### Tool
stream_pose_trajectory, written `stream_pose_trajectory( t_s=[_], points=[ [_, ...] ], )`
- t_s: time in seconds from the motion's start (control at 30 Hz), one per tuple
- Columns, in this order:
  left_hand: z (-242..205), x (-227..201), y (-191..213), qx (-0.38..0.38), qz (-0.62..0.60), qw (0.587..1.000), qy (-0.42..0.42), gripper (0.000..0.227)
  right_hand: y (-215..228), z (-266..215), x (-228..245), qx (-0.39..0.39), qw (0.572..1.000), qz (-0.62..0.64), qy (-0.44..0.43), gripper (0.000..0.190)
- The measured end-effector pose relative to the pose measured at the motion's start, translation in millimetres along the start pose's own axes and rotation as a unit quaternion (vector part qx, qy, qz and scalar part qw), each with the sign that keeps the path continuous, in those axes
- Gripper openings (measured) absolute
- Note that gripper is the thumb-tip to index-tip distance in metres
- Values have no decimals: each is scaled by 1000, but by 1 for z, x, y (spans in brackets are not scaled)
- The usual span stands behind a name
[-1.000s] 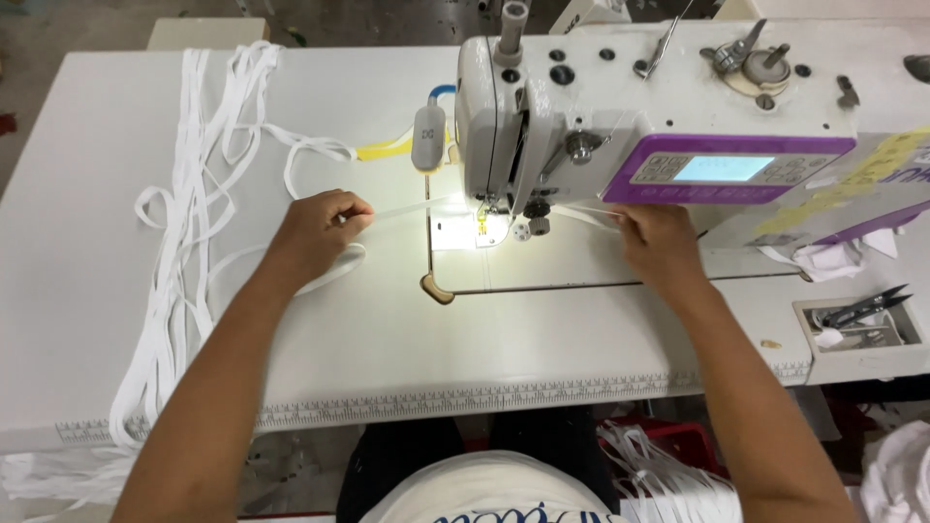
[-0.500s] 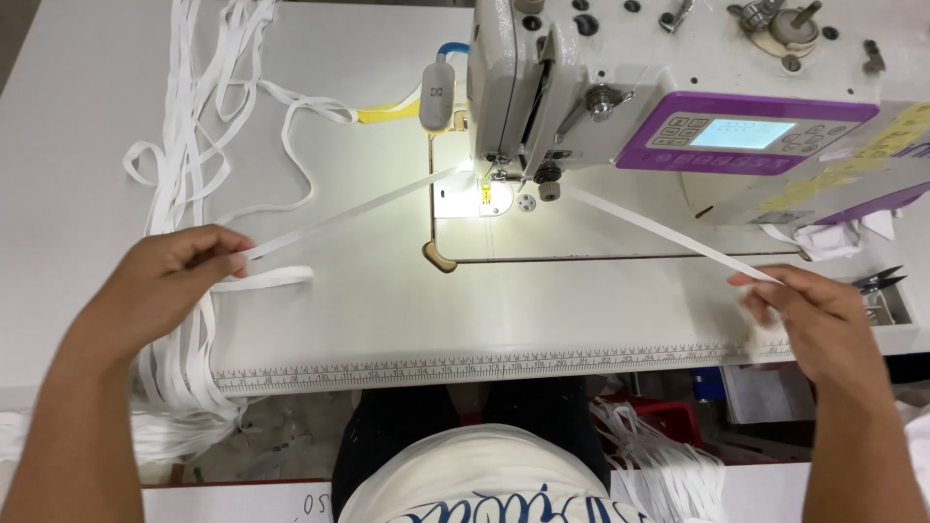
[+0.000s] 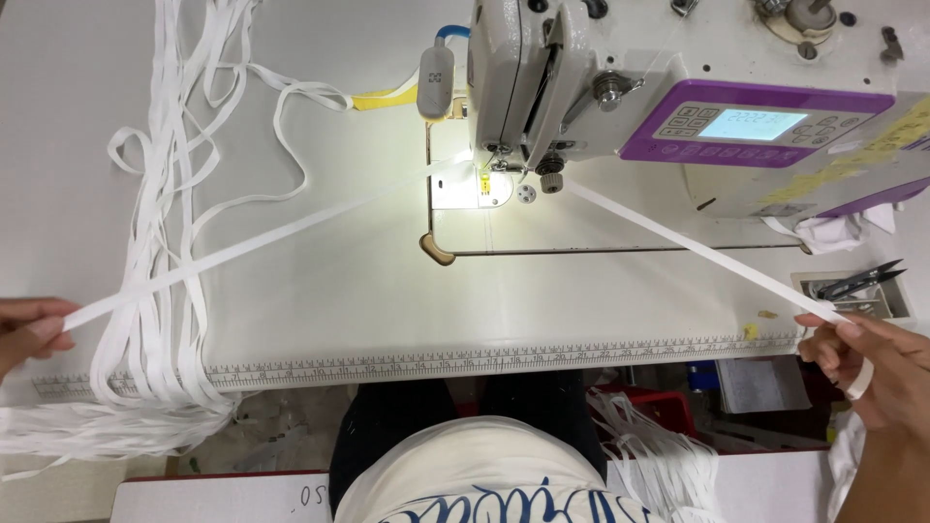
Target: Sewing and trimming white fabric labels or strips using an industrial sewing machine and thread snips.
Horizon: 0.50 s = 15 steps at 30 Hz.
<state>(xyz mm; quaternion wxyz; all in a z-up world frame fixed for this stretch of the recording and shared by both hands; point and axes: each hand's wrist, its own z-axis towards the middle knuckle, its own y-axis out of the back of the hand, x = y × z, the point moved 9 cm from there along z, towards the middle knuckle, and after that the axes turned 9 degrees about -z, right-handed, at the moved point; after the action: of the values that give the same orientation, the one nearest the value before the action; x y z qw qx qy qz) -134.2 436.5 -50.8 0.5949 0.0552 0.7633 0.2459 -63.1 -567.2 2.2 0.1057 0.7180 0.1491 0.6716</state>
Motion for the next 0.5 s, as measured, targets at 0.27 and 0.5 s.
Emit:
stream_pose_trajectory(
  t_s=[0.27,0.5],
  points=[
    [13,89,24,-4,91,994,58,37,31,-17,-24,-167,986,28,9,20],
    [4,66,11,-34,12,996,-75,41,31,-18,-28,-237,971,-2,-27,13]
  ],
)
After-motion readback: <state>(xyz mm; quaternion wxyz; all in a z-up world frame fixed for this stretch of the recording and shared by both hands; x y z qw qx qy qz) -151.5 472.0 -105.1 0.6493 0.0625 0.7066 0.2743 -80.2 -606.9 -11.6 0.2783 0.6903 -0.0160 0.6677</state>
